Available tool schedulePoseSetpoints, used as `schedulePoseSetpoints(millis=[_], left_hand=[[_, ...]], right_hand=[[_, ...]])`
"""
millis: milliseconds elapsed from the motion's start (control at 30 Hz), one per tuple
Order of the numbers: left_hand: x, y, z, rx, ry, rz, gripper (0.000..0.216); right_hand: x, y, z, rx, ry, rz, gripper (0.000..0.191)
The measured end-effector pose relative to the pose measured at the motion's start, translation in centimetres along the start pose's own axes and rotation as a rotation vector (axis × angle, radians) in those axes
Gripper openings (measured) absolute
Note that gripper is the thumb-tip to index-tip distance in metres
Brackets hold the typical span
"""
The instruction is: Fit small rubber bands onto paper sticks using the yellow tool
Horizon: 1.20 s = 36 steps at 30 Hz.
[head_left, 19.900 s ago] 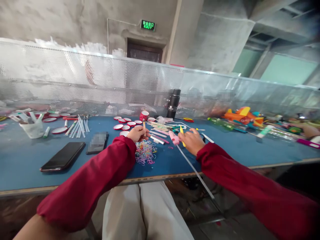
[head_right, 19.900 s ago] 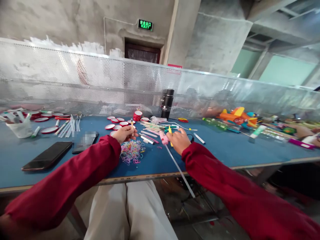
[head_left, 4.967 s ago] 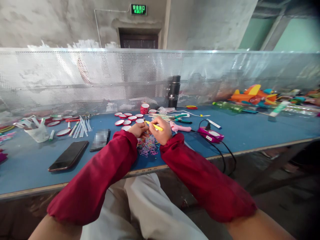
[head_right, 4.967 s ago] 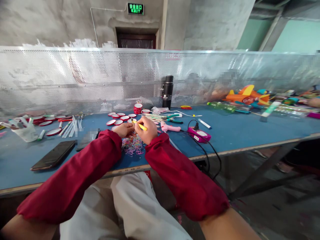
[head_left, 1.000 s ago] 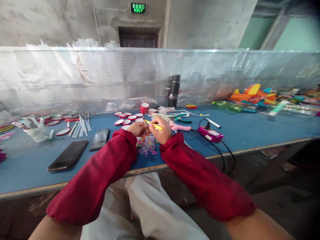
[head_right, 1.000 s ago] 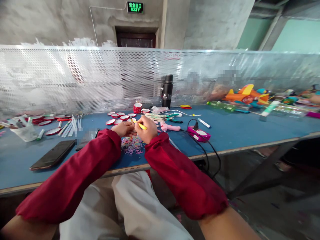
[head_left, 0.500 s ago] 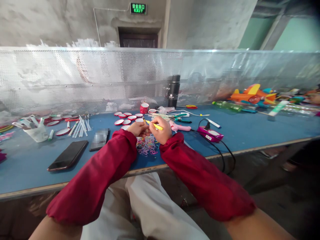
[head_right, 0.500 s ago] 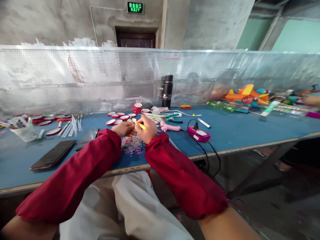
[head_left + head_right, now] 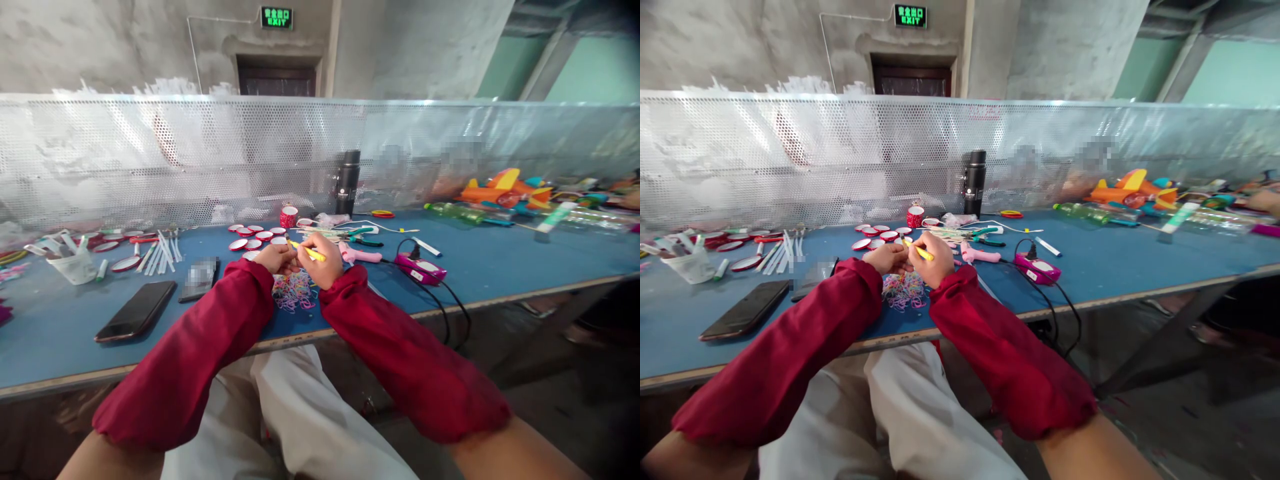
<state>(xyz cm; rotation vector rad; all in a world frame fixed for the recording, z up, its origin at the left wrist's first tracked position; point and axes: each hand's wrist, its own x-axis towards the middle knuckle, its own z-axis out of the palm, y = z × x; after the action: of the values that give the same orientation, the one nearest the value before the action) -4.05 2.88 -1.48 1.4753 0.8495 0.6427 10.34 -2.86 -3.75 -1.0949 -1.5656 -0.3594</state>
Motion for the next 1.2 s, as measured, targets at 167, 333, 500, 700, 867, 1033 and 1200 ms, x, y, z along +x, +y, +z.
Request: schedulePoseSetpoints(millis=[167,333,500,700,867,1033,1200], left_hand=[[-0.05,0.04,0.04,0.003,0.002,-0.01,0.012],[-0.03,0.07,0.07,-0.016,0.0,-0.01,0.012],[-0.03,0.09,0.09,-0.01,0.0,-0.003,0.012],[-0.01,-0.02,0.03,-0.012,-0.004,-0.003,0.012],[-0.02,0.07,0.04,0.003,-0.001,-0.01,0.011],[0.24,-0.18,-0.1,0.009,0.016,0.0,0.013],[0.28,-0.21,-0.15,0.013,0.01,0.0,0.013]], right_hand=[[-0.02,0.04,0.05,-0.003,-0.032,0.007,0.01],[0.04,0.04,0.01,-0.002,0.004,0.005,0.011],[0.05,-0.03,0.03,0.011,-0.026,-0.018,0.01],[-0.03,0.18,0.17,0.002,0.008,0.008,0.011],[-0.01,0.07,0.12,0.024,-0.021,-0.015,0.01],[0.03,0.14,0.15,0.001,-0.01,0.006,0.011],[-0.02,0.05,0.1,0.021,-0.011,0.007,0.01]])
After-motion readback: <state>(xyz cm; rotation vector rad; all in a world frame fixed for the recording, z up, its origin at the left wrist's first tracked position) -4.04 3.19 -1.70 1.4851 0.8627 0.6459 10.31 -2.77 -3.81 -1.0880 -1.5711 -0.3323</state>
